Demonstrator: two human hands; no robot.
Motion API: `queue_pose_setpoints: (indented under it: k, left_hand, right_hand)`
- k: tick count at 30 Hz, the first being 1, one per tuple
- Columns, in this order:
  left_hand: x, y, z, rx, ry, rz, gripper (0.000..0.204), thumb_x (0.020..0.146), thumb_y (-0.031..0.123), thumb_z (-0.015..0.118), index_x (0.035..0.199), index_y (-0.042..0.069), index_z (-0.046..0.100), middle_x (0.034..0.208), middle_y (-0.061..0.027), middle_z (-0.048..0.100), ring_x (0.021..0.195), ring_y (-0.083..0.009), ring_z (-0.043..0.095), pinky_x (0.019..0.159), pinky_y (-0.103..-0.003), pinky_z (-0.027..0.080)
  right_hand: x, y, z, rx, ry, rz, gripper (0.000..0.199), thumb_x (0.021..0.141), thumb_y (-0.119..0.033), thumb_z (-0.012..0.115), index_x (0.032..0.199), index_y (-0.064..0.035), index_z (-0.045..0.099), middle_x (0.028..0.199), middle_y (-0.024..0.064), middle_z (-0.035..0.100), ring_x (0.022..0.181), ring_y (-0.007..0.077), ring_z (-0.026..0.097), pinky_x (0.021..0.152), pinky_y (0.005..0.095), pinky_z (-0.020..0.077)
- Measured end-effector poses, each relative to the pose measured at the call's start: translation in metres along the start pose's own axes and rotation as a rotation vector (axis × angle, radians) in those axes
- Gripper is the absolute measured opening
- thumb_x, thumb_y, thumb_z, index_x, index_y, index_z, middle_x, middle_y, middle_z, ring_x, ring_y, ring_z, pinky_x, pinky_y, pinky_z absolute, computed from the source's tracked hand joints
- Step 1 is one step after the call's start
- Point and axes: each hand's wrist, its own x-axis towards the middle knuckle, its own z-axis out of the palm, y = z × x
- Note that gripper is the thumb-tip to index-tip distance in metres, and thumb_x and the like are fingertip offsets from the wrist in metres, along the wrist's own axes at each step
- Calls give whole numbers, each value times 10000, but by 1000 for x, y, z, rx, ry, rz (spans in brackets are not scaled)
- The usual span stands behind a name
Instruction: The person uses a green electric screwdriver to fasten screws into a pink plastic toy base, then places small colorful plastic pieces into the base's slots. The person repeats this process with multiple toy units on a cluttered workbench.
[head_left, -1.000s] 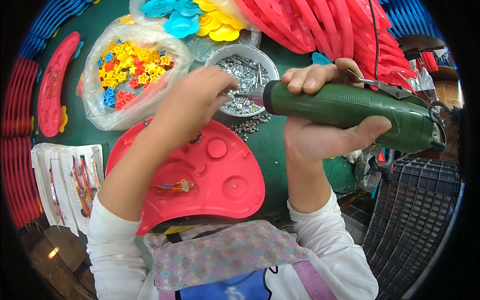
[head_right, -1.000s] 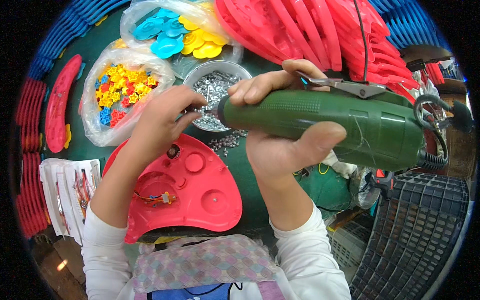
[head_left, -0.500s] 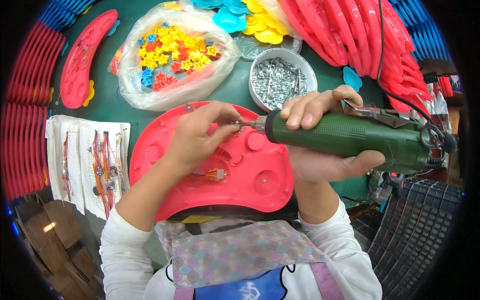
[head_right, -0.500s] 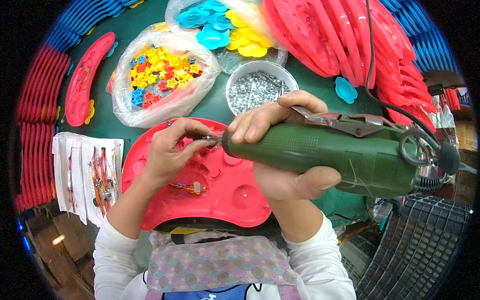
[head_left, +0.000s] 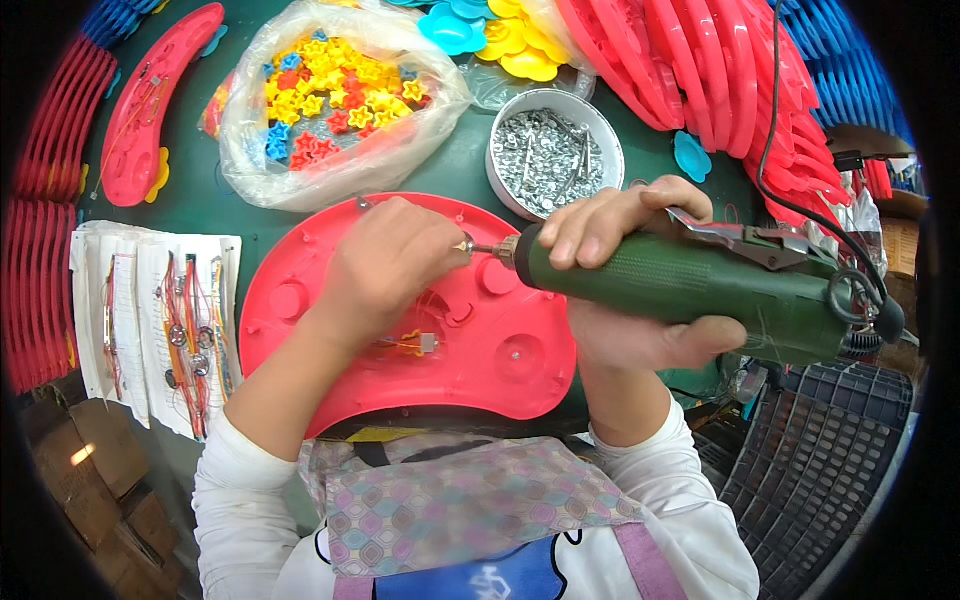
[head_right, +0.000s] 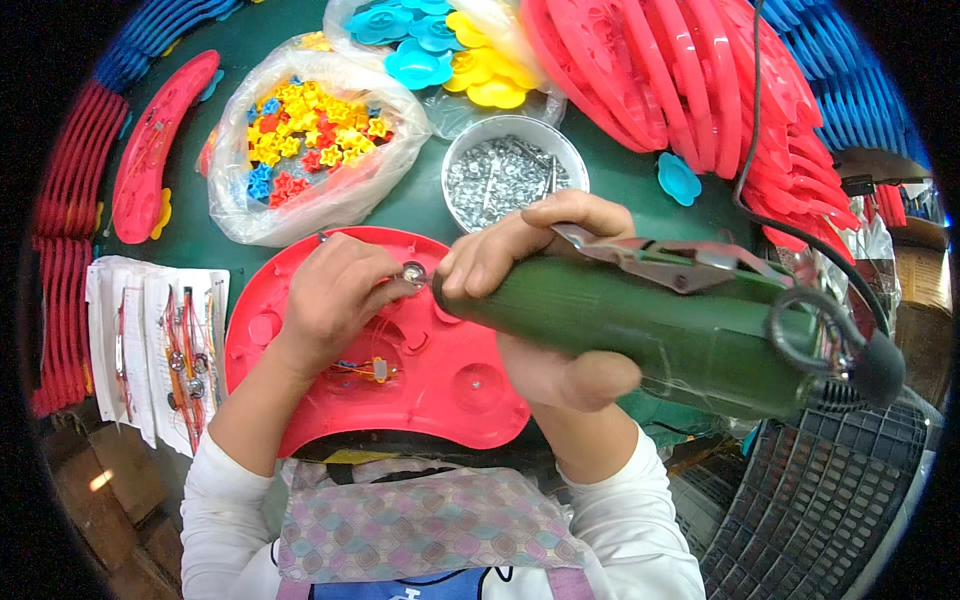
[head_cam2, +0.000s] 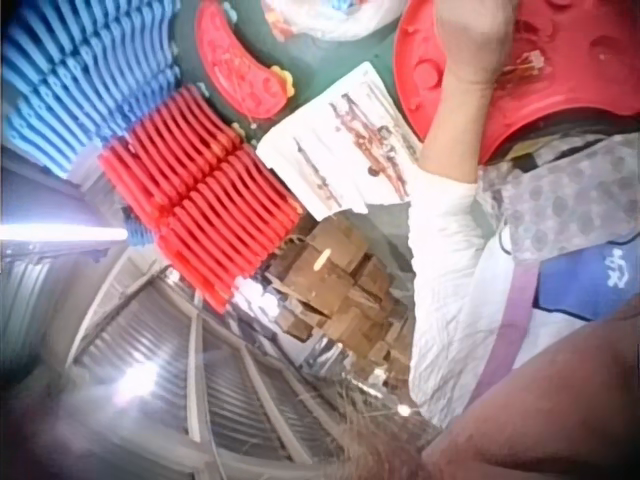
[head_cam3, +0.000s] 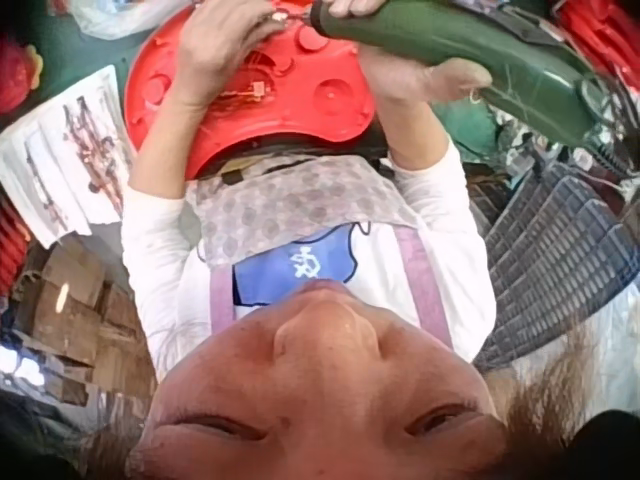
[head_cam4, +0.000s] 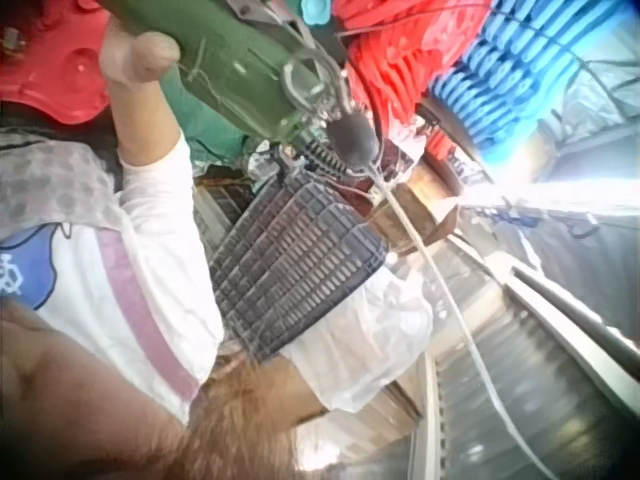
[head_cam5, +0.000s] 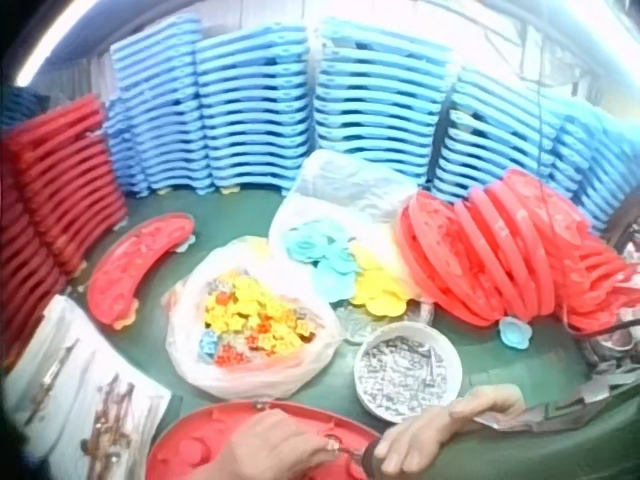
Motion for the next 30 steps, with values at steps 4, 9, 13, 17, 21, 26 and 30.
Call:
queue_pose_setpoints:
  k: [4, 9, 13, 17, 21, 26, 30]
  left_hand:
    - [-4, -1, 8, -75, -60, -159, 197, 801, 65, 779, 941, 52, 641, 896, -94, 663, 812, -293, 649, 704, -405, 529]
    - [-5, -4, 12, -129, -66, -224, 175, 805, 69, 785, 919, 53, 652, 865, -93, 669, 816, -286, 662, 717, -404, 537]
    - [-4, -3, 11, -133, -59, -220, 170, 799, 69, 787, 903, 54, 653, 841, -89, 667, 806, -278, 666, 717, -396, 541]
    - [-5, -4, 12, -100, -58, -170, 182, 786, 37, 794, 933, 51, 688, 862, -86, 683, 799, -264, 667, 723, -368, 538]
    - [-6, -2, 14, -23, -73, -141, 205, 771, 53, 797, 931, 59, 669, 856, -84, 658, 785, -266, 649, 689, -378, 527]
    - [-7, -2, 17, -43, -42, -139, 229, 759, 53, 788, 935, 60, 642, 861, -88, 624, 790, -278, 632, 666, -395, 515]
    - [-5, -1, 17, -69, -16, -153, 251, 761, 29, 786, 959, 54, 634, 870, -100, 622, 806, -299, 625, 699, -413, 511]
  right_hand:
    - [-4, 4, -9, -36, -2, 30, 1017, 748, -843, 666, 1298, -29, 402, 874, 124, 642, 784, 253, 655, 782, 442, 561]
    - [-4, 4, -6, -40, 36, 55, 977, 775, -840, 634, 1284, -31, 433, 859, 123, 637, 781, 251, 654, 770, 434, 560]
    - [-3, 11, -7, -52, 50, 65, 957, 829, -878, 519, 1268, -28, 479, 822, 121, 619, 741, 250, 641, 735, 422, 560]
    - [5, 9, -5, -74, 52, 162, 929, 818, -855, 575, 1207, -16, 486, 810, 124, 620, 715, 245, 644, 703, 417, 573]
    - [18, 9, -4, -128, -59, 275, 917, 790, -837, 640, 1159, -11, 487, 787, 122, 617, 676, 234, 646, 644, 397, 576]
    - [28, 16, -13, -62, -202, 315, 965, 771, -861, 630, 1193, -6, 483, 780, 105, 612, 665, 219, 642, 645, 381, 567]
    - [23, 16, -12, -50, -139, 331, 985, 772, -867, 621, 1216, 1, 482, 784, 100, 610, 678, 210, 640, 660, 377, 564]
